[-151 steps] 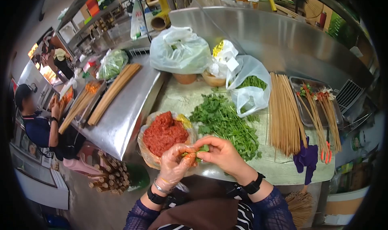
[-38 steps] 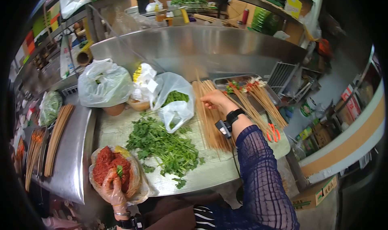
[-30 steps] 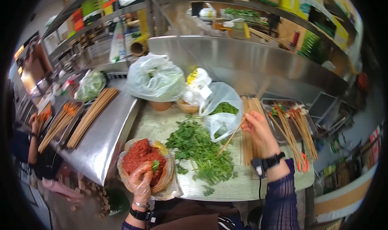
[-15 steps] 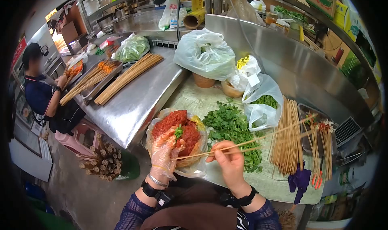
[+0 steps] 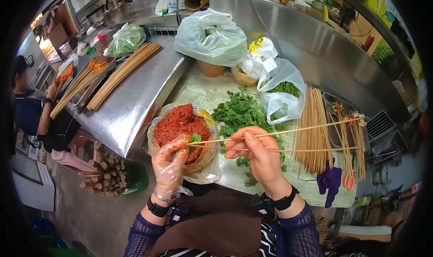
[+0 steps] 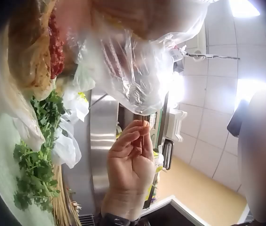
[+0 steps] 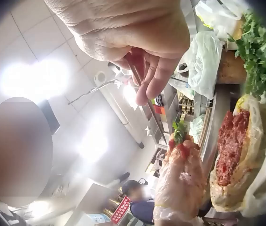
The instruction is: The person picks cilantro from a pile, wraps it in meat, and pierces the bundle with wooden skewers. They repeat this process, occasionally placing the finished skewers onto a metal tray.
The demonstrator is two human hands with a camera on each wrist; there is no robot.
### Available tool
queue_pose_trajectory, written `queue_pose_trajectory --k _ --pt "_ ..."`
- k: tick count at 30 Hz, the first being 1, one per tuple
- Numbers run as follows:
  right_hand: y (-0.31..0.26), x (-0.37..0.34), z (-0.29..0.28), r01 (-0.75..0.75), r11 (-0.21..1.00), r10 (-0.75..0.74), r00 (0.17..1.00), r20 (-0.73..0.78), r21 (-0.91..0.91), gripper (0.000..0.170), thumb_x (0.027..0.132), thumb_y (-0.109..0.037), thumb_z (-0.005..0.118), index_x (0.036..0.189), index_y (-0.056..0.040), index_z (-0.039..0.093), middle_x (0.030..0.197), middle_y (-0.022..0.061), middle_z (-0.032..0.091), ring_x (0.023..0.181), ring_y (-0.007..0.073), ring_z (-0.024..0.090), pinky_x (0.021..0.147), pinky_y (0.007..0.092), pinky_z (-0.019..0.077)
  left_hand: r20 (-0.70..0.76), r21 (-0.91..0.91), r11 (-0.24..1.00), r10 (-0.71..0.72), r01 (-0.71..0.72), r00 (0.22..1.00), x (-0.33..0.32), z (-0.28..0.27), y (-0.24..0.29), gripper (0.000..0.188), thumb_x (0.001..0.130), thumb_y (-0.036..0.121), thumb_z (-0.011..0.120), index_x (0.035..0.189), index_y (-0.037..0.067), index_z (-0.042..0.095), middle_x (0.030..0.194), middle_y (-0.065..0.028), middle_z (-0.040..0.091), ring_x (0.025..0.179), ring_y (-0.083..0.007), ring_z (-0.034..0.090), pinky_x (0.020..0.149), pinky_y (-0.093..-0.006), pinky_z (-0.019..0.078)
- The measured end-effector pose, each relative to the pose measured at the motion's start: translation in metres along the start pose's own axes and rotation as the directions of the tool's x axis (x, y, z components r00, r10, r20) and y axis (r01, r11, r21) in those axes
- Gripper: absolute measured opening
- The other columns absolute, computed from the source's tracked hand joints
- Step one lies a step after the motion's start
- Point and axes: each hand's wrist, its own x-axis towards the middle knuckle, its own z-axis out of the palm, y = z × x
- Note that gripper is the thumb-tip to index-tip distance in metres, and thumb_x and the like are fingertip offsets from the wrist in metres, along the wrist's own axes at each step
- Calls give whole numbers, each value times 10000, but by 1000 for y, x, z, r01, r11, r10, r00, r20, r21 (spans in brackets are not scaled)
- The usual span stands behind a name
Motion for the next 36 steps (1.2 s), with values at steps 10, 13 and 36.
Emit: queue_pose_trajectory --k 10,13,36 --pt "0 1 -3 -92 992 88 995 -53 -82 279 981 -230 449 1008 20 570 878 143 663 732 206 670 670 290 542 -78 -56 998 -1 -3 997 0 10 2 236 818 -53 630 1054 -44 646 1111 -116 638 1049 -184 585 942 -298 440" --pt "-1 2 2 -86 992 77 993 -94 -90 264 968 -213 468 962 21 589 847 151 667 687 197 669 643 280 554 -25 -27 997 -79 78 997 0 6 1 249 819 -53 617 1067 -58 637 1127 -119 628 1052 -173 578 942 -290 438" --pt "4 2 7 15 992 -18 1000 -18 -129 278 971 -177 455 1026 67 576 919 178 657 792 232 672 741 312 535 -63 -388 898 -249 206 966 10 -11 -14 244 838 -30 625 1082 -27 627 1154 -114 609 1019 -157 587 890 -279 489"
